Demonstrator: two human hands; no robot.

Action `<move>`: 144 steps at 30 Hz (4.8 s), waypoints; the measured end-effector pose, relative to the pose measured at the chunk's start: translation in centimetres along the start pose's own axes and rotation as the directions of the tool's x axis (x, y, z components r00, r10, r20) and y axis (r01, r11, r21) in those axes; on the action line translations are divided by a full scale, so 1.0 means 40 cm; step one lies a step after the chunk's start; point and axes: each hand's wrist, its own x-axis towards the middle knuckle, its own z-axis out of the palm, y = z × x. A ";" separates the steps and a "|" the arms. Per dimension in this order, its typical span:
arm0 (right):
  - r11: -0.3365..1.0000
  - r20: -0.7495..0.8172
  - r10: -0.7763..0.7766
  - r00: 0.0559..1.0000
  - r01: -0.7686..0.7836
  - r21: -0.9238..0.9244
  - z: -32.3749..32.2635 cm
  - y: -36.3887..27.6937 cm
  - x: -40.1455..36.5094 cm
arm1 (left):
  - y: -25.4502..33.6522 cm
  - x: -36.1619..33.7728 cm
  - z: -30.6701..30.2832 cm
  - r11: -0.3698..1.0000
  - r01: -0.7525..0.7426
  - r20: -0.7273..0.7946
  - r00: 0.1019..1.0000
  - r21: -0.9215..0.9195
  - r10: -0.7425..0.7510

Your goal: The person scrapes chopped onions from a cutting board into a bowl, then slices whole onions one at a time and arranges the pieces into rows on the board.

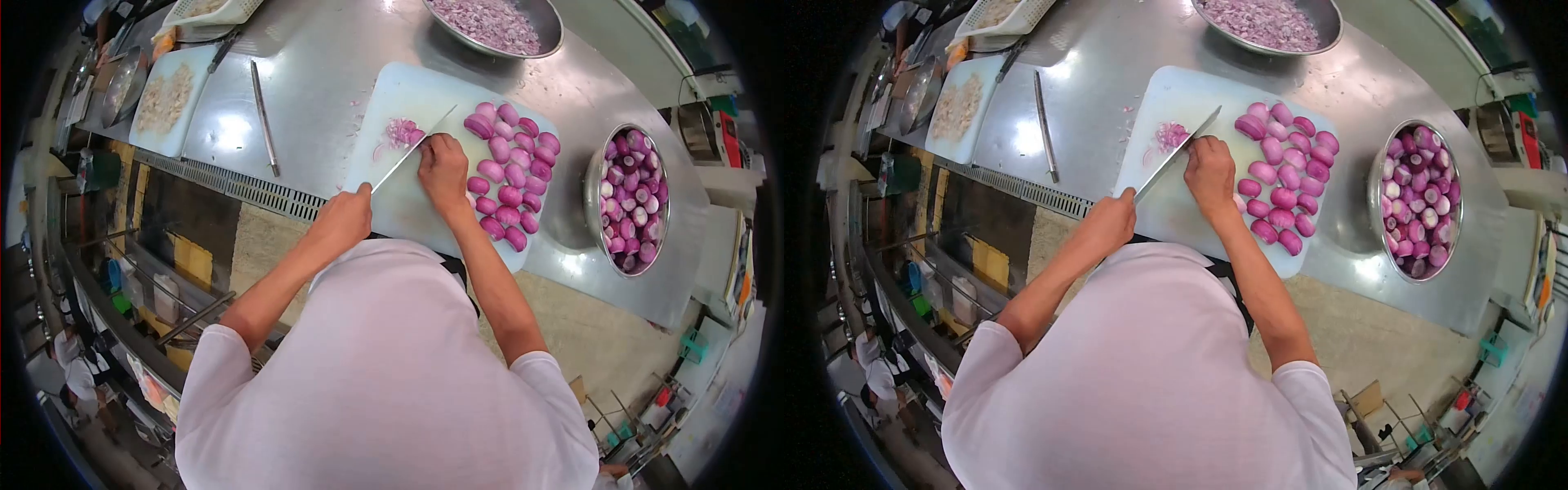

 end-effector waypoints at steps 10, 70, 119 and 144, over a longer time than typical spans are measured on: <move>0.994 0.028 0.082 0.996 -0.084 0.076 -0.004 -0.010 0.022 | -0.016 0.002 -0.009 1.000 0.007 -0.096 0.995 0.017 -0.005; 0.996 0.154 0.085 0.984 -0.083 -0.019 -0.051 0.024 -0.006 | 0.034 -0.029 0.024 0.993 0.075 -0.021 0.997 -0.092 -0.077; 0.976 0.353 -0.054 0.934 0.124 -0.180 -0.093 0.021 0.092 | 0.038 0.002 0.043 0.974 0.053 -0.058 0.996 -0.219 -0.068; 0.994 0.166 -0.036 0.985 0.053 -0.096 -0.087 0.017 0.047 | 0.048 0.023 0.049 0.991 0.049 0.043 0.998 -0.126 -0.044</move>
